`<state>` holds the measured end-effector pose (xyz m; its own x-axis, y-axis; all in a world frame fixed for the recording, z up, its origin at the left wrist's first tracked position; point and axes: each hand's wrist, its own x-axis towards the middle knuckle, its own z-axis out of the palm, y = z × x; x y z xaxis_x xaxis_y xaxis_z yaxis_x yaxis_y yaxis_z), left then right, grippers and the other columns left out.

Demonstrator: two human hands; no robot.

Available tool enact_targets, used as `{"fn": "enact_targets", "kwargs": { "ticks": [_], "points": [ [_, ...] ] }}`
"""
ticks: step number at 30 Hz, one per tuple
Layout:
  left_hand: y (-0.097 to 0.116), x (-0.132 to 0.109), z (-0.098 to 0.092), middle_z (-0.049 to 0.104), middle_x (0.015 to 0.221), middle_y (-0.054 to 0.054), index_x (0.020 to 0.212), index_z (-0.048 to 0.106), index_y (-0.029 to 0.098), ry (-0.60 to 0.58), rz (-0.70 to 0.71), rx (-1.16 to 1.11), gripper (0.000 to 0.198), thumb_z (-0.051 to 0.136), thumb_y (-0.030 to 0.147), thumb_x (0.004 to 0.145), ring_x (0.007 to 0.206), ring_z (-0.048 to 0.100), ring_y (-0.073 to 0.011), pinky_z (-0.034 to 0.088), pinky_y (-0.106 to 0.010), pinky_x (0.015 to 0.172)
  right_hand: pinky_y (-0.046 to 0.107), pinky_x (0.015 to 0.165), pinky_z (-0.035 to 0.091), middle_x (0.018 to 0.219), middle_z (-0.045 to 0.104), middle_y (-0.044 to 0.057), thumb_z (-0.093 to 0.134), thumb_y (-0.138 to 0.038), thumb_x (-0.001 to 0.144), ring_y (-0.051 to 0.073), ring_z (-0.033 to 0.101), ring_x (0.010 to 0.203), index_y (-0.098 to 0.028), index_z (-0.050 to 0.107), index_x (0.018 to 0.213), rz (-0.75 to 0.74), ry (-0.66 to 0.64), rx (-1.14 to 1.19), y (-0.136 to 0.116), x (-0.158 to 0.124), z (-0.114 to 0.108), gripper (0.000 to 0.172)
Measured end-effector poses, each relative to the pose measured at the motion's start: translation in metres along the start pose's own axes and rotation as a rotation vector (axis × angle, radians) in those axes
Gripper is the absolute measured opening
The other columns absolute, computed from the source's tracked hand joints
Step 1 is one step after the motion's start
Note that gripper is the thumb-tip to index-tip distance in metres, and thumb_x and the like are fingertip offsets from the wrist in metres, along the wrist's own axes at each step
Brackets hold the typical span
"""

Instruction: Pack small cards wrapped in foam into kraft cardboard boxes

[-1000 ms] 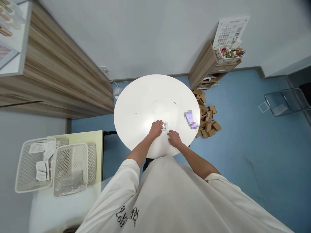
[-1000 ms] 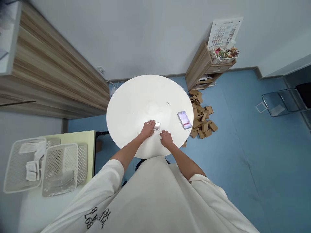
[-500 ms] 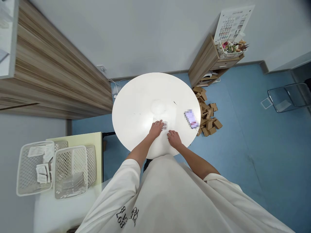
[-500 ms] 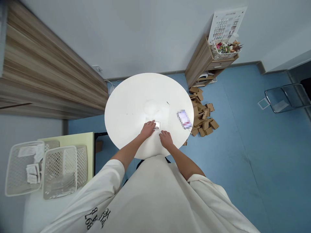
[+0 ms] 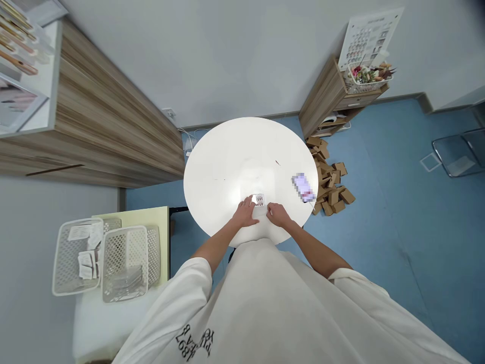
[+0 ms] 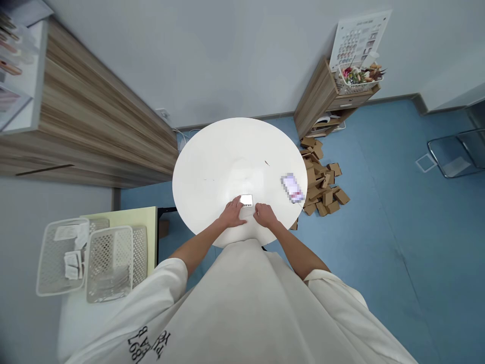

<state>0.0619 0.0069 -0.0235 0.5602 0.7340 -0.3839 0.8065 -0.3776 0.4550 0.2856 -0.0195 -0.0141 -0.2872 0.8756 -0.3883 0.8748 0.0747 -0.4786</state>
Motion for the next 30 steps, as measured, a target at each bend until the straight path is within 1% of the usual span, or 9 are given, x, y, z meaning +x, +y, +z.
{"fn": "enact_targets", "kwargs": {
  "ticks": [3, 5, 8, 10, 14, 17, 19, 23, 30],
  "points": [
    [0.001, -0.012, 0.004, 0.019, 0.164, -0.017, 0.124, 0.050, 0.019, -0.011, -0.036, 0.003, 0.051, 0.070, 0.033, 0.080, 0.148, 0.028, -0.0355, 0.033, -0.051, 0.114, 0.029, 0.072, 0.038, 0.085, 0.066, 0.002, 0.046, -0.025, 0.092, 0.020, 0.057, 0.076, -0.022, 0.054, 0.097, 0.038, -0.089, 0.015, -0.002, -0.002, -0.006, 0.010],
    [0.000, -0.015, 0.003, 0.026, 0.162, -0.014, 0.119, 0.053, 0.021, -0.017, -0.069, -0.027, 0.034, 0.061, 0.024, 0.086, 0.139, 0.043, -0.0325, 0.043, -0.047, 0.106, 0.028, 0.067, 0.037, 0.085, 0.067, 0.002, 0.046, -0.030, 0.095, 0.020, 0.059, 0.073, -0.023, 0.054, 0.105, 0.074, -0.131, 0.036, -0.005, -0.003, -0.011, 0.015],
    [-0.002, -0.009, -0.005, 0.040, 0.153, -0.011, 0.113, 0.055, 0.023, -0.032, -0.111, -0.059, 0.022, 0.047, 0.020, 0.093, 0.113, 0.063, -0.0267, 0.051, -0.040, 0.090, 0.029, 0.071, 0.040, 0.099, 0.070, 0.004, 0.053, -0.043, 0.095, 0.021, 0.063, 0.082, -0.024, 0.053, 0.120, 0.059, -0.133, 0.060, -0.006, -0.004, -0.017, 0.031],
    [-0.003, -0.001, -0.012, 0.050, 0.142, -0.011, 0.113, 0.055, 0.022, -0.043, -0.143, -0.068, 0.023, 0.041, 0.020, 0.096, 0.100, 0.067, -0.0241, 0.052, -0.038, 0.083, 0.030, 0.078, 0.042, 0.110, 0.069, 0.006, 0.059, -0.046, 0.092, 0.023, 0.065, 0.091, -0.025, 0.053, 0.125, 0.024, -0.127, 0.038, -0.005, -0.002, -0.018, 0.040],
    [0.000, 0.009, -0.024, 0.061, 0.121, -0.010, 0.117, 0.055, 0.022, -0.038, -0.234, -0.067, 0.027, 0.039, 0.017, 0.096, 0.100, 0.066, -0.0245, 0.050, -0.037, 0.084, 0.031, 0.082, 0.043, 0.115, 0.068, 0.008, 0.045, -0.034, 0.100, 0.022, 0.064, 0.097, -0.022, 0.060, 0.117, 0.056, -0.080, -0.034, 0.001, 0.010, -0.015, 0.025],
    [0.009, 0.001, -0.026, 0.054, 0.136, -0.014, 0.126, 0.051, 0.022, 0.137, -0.232, 0.006, 0.037, 0.042, 0.011, 0.092, 0.125, 0.054, -0.0291, 0.040, -0.045, 0.103, 0.031, 0.079, 0.043, 0.111, 0.067, 0.010, 0.039, -0.030, 0.101, 0.023, 0.062, 0.098, -0.020, 0.062, 0.109, 0.115, -0.058, -0.083, 0.004, 0.023, -0.010, 0.027],
    [0.017, -0.008, -0.020, 0.045, 0.147, -0.014, 0.130, 0.050, 0.023, 0.212, -0.130, 0.046, 0.042, 0.043, 0.009, 0.091, 0.139, 0.040, -0.0309, 0.029, -0.050, 0.113, 0.032, 0.078, 0.042, 0.109, 0.067, 0.011, 0.040, -0.030, 0.101, 0.024, 0.062, 0.098, -0.020, 0.063, 0.107, 0.137, -0.054, -0.126, 0.003, 0.031, -0.007, 0.026],
    [0.027, -0.017, 0.000, 0.050, 0.143, -0.013, 0.130, 0.052, 0.025, 0.054, 0.074, 0.045, 0.044, 0.046, 0.011, 0.089, 0.138, 0.042, -0.0305, 0.028, -0.050, 0.113, 0.033, 0.077, 0.042, 0.105, 0.067, 0.013, 0.042, -0.029, 0.100, 0.025, 0.062, 0.094, -0.019, 0.064, 0.103, 0.178, -0.045, -0.180, -0.001, 0.040, -0.003, 0.025],
    [0.012, 0.003, 0.015, 0.033, 0.159, -0.014, 0.139, 0.040, 0.024, 0.075, -0.046, 0.110, 0.056, 0.053, 0.015, 0.085, 0.142, 0.036, -0.0322, 0.033, -0.050, 0.108, 0.036, 0.086, 0.041, 0.113, 0.065, 0.013, 0.043, -0.028, 0.100, 0.026, 0.061, 0.101, -0.019, 0.059, 0.119, 0.218, -0.037, -0.144, -0.005, 0.039, -0.004, 0.027]
  ]
}}
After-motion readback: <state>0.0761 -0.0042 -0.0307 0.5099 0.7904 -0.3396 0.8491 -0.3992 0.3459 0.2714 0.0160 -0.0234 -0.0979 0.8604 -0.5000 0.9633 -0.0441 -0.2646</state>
